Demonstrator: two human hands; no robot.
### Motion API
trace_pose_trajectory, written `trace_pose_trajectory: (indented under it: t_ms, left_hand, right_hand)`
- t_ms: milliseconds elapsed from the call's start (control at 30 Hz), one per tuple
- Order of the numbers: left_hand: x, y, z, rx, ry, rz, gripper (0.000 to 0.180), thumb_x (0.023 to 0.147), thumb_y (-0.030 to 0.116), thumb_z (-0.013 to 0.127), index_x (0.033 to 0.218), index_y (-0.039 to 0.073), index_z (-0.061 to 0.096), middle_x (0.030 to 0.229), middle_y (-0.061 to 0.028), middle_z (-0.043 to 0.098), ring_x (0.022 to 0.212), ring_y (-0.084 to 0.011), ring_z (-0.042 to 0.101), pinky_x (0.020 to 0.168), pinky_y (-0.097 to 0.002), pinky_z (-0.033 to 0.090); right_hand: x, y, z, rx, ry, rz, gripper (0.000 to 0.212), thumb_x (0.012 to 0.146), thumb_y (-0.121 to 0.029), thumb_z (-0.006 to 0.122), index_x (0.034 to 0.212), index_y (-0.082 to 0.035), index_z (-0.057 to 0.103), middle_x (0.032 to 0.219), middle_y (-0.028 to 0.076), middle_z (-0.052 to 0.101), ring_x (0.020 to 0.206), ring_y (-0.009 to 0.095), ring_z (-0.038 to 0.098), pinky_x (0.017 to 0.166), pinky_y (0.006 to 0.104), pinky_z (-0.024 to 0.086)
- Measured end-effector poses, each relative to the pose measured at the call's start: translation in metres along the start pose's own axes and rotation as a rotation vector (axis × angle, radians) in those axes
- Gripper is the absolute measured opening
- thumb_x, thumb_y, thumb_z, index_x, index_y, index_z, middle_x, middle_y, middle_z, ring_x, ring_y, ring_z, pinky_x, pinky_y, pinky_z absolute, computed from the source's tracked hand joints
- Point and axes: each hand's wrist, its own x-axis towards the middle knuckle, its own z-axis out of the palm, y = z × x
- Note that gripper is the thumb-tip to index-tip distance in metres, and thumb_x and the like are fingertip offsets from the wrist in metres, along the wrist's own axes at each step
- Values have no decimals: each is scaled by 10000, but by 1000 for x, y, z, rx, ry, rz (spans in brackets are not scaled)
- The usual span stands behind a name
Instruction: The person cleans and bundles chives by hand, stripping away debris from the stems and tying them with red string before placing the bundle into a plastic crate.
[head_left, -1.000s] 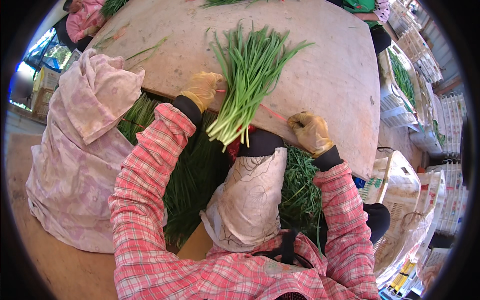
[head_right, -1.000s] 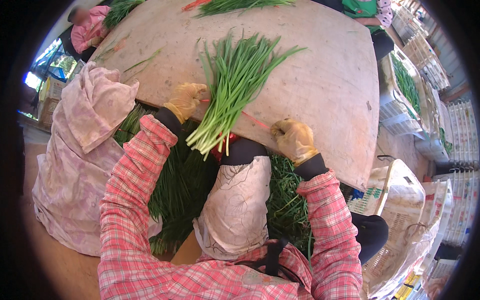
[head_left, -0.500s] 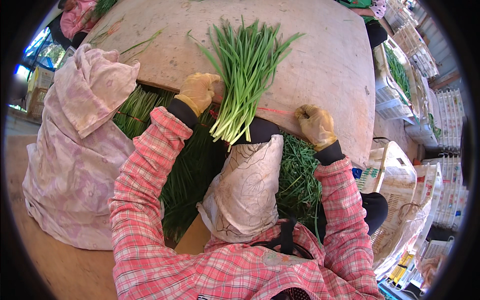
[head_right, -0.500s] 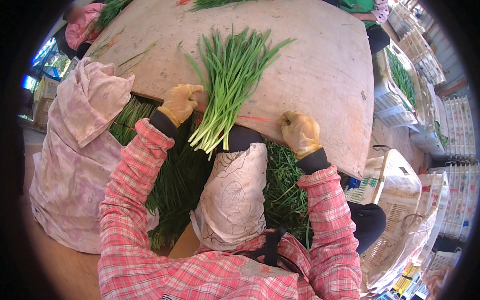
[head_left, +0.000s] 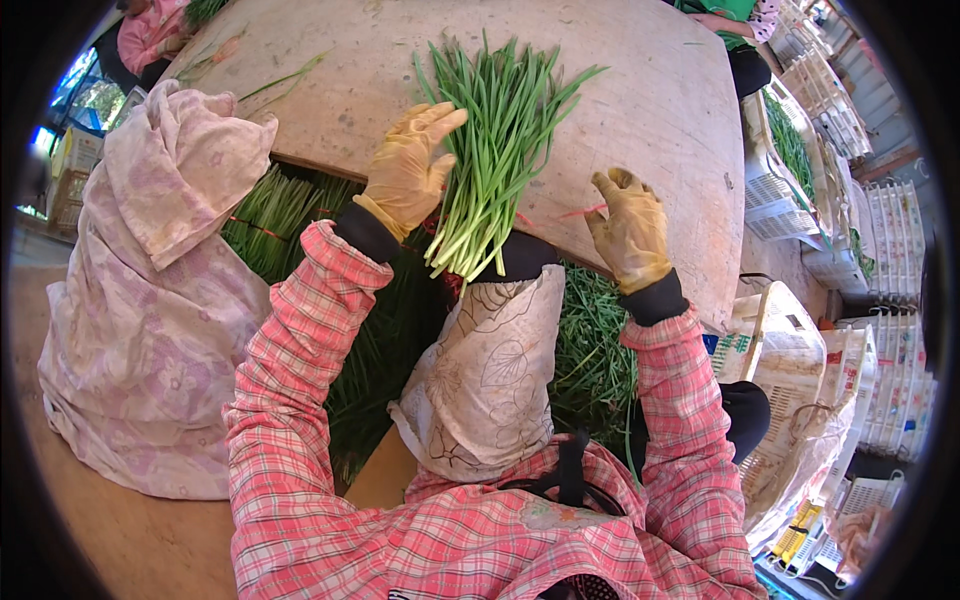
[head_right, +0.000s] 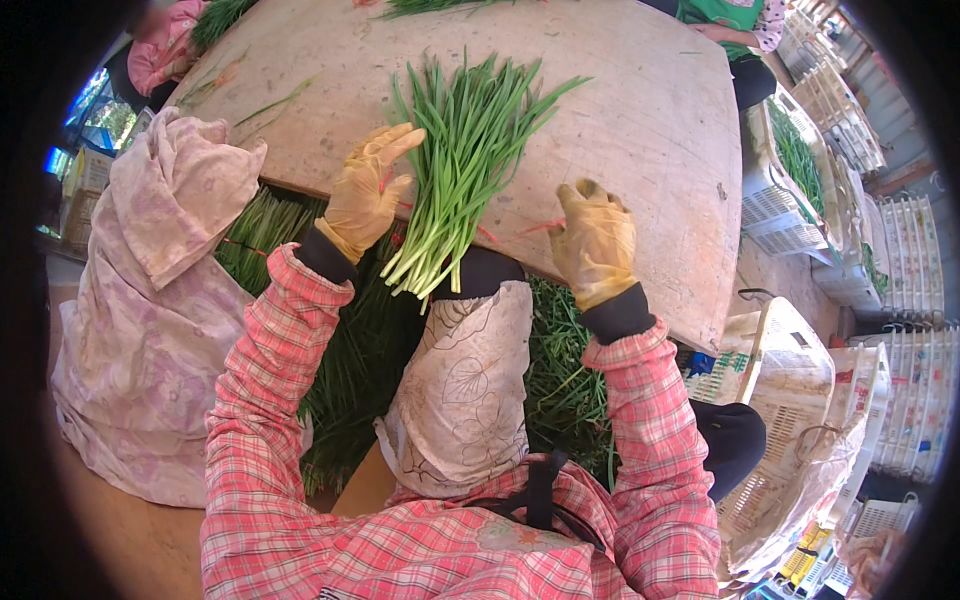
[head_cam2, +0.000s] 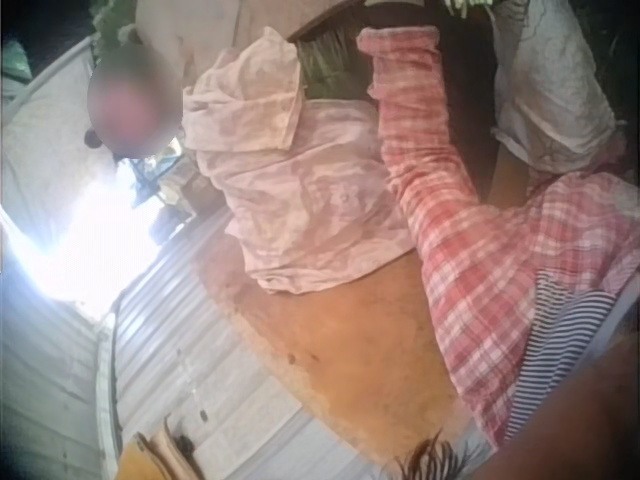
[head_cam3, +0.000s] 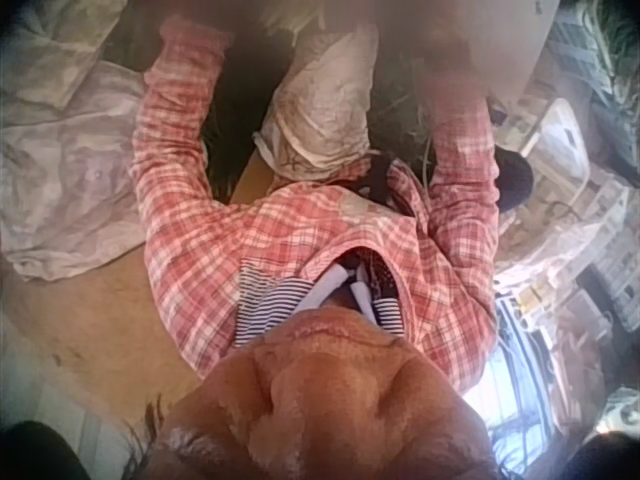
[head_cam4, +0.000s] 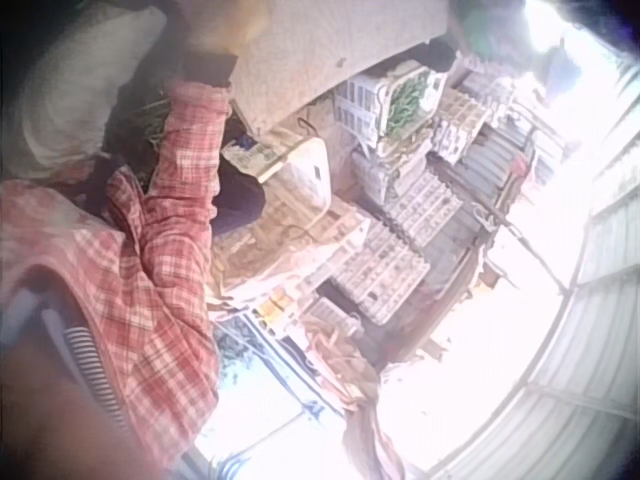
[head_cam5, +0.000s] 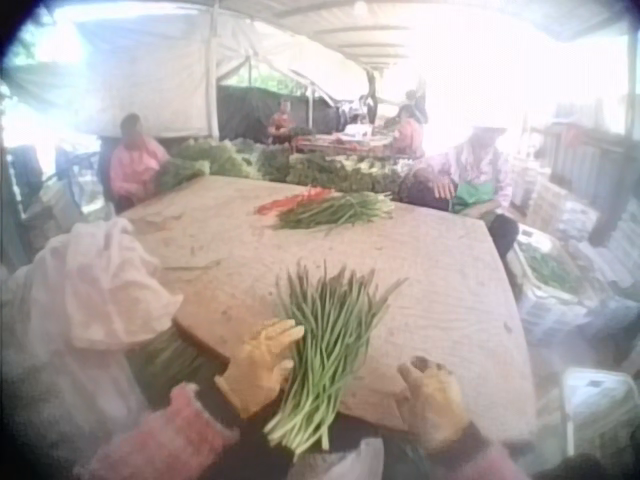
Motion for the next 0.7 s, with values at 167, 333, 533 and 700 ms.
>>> trace_pose_trajectory:
  t_ms: [167,333,533,700]
  left_hand:
    - [-12,0,43,-433,-218,39,396,934,198,468,1293,32,475,1321,-170,466,1277,-305,384,1081,-373,273]
    - [-7,-3,51,-420,-342,52,419,952,240,441,1317,33,458,1363,-171,426,1311,-297,342,1096,-365,241]
    - [-3,-8,48,-518,-447,48,417,924,161,474,1327,56,457,1382,-159,407,1320,-282,321,1101,-359,221]
    - [-3,-7,46,-525,-479,37,426,902,97,469,1328,77,464,1389,-152,397,1326,-272,308,1105,-361,207]
  right_hand:
    - [12,-66,-17,433,-127,-156,257,739,-249,674,927,-80,629,733,106,588,717,271,595,630,405,467]
    - [6,-76,13,463,-222,-85,216,765,-129,667,960,-37,657,790,150,615,742,315,613,667,390,483]
    - [-10,-51,26,916,-139,307,114,785,-118,638,867,-44,665,799,128,645,727,237,631,658,342,490]
    - [-28,-4,20,844,-65,557,108,797,-107,647,853,-17,664,681,79,646,616,115,575,591,273,464]
